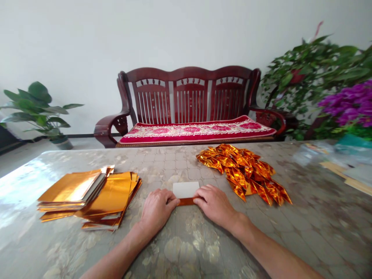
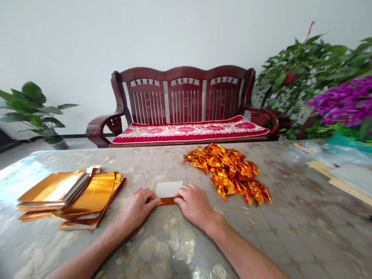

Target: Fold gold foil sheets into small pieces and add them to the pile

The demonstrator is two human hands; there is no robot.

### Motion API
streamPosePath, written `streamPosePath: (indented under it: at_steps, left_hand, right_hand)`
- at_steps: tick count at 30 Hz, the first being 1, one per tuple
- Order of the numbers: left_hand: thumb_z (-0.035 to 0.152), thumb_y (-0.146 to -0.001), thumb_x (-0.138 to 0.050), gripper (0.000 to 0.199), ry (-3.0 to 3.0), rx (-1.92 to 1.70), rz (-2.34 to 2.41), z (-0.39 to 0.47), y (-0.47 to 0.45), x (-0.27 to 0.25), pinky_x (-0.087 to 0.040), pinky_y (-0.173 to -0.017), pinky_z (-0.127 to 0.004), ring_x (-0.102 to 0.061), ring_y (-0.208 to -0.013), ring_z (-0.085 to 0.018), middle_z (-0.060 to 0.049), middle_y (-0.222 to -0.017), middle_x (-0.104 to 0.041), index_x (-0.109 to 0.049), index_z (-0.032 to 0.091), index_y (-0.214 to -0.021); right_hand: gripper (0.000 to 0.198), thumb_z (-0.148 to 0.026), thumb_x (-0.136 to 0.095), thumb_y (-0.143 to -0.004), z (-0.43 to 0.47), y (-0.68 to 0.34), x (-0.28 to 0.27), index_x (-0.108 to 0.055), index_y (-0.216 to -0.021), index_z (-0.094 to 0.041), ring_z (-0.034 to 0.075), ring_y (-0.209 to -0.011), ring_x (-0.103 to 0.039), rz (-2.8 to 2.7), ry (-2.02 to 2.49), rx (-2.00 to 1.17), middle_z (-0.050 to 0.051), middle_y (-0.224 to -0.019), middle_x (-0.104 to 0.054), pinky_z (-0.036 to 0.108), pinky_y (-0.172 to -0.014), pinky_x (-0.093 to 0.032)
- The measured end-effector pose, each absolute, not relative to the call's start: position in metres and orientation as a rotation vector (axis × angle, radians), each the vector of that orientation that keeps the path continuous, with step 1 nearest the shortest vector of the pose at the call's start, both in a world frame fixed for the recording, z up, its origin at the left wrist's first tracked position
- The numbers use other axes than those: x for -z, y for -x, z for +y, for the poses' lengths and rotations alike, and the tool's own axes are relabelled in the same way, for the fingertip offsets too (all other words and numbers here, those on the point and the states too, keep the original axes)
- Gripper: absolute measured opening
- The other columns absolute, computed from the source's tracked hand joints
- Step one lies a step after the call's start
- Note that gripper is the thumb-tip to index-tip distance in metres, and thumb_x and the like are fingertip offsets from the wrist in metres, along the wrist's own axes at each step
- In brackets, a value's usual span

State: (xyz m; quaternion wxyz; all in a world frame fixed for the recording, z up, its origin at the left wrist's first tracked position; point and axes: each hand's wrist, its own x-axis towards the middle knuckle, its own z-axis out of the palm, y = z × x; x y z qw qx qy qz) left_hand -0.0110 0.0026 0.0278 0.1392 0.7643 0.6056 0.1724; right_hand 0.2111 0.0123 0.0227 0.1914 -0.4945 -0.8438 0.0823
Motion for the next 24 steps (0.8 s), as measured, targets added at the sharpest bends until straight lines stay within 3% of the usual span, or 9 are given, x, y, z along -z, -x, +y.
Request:
streamPosePath:
  at_steps: [12,24]
  left_hand:
    - [0.036,-0.090,-0.057,0.027,-2.218,-0.379,1.817,0.0087,0.0086,-0.0314,-0.030,-0.066,-0.028,-0.060,-0.078,-0.019,-0.001,-0.075,-0.069,-0.065,0.021,-0.069]
    - [0.037,-0.087,-0.061,0.024,-2.116,-0.486,1.757,0.0074,0.0128,-0.0270,-0.032,-0.067,-0.026,-0.059,-0.078,-0.018,0.001,-0.074,-0.068,-0.067,0.021,-0.070]
  right_hand:
    - [0.014,-0.027,-0.057,-0.093,0.0170,-0.2104,-0.0202,-0.070,-0.089,-0.024,0.019,-0.091,-0.062,-2.313,1.523,-0.349,0.002,-0.092,-0.072,0.028,-0.075,-0.036]
    - [0.011,-0.023,-0.066,-0.084,0.0175,-0.2098,-0.0213,-0.064,-0.073,-0.022,0.016,-0.078,-0.057,-2.271,1.530,-0.347,-0.002,-0.078,-0.068,0.027,-0.067,-0.032]
